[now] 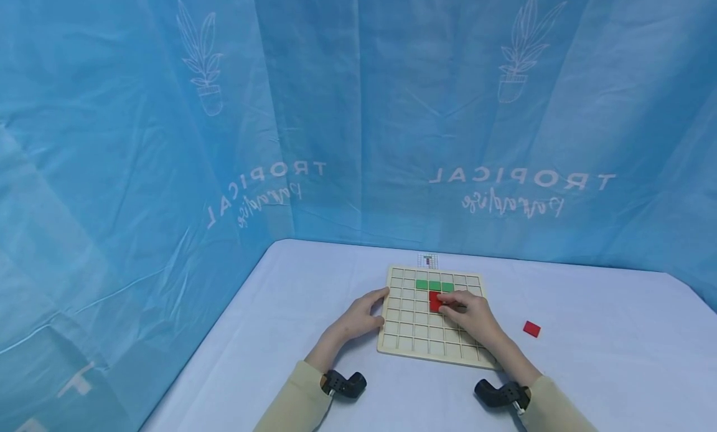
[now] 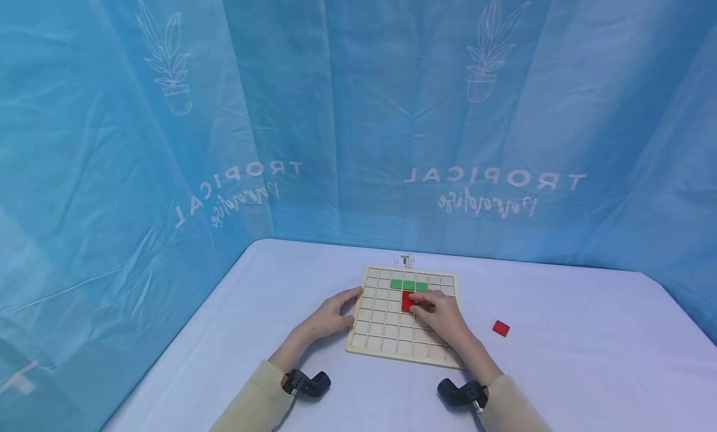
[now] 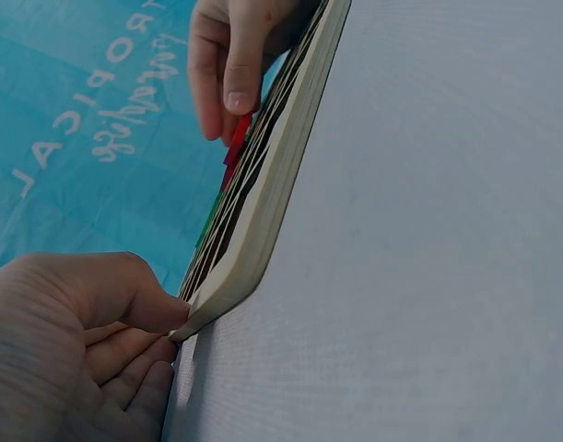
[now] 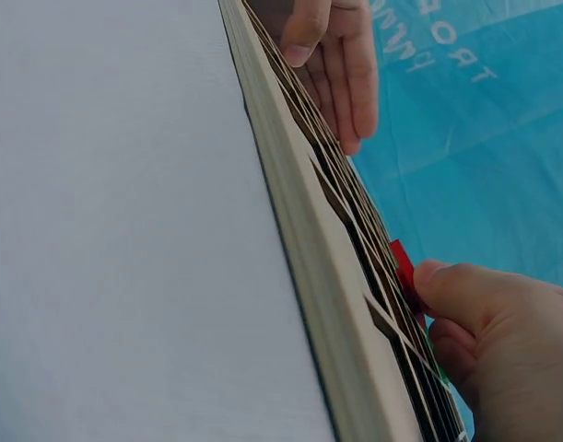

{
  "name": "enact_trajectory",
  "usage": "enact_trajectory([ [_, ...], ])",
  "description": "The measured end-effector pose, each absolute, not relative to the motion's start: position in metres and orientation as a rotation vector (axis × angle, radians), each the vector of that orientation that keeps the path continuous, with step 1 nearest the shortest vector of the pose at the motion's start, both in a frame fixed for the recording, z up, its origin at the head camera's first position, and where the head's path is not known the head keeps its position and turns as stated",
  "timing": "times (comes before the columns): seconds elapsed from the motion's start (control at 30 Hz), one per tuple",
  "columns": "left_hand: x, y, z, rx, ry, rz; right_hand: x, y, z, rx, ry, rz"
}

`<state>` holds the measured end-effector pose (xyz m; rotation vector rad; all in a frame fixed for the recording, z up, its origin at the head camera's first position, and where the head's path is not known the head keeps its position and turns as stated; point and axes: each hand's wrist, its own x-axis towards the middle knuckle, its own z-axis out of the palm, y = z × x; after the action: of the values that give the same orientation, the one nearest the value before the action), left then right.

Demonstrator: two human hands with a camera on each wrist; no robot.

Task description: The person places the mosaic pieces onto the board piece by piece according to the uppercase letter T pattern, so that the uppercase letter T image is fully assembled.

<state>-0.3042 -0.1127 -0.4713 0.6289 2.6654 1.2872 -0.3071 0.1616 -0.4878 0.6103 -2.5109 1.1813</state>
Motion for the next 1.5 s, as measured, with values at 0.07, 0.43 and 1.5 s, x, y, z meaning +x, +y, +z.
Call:
enact_trajectory([
  [0.07, -0.304, -0.113, -0.471, 0.637, 2.665, 1.29, -0.307, 0.162, -0.488, 0.632, -2.513, 1.138],
  [0.43, -0.305, -0.112, -0.474, 0.632, 2.669, 1.296, -0.309, 0.164, -0.492, 0.713, -2.458, 1.046],
  [1.5, -0.307, -0.114, -0.476, 0.666, 2.675, 1.265, -0.263, 0.266, -0.42, 0.285, -2.419, 1.213],
])
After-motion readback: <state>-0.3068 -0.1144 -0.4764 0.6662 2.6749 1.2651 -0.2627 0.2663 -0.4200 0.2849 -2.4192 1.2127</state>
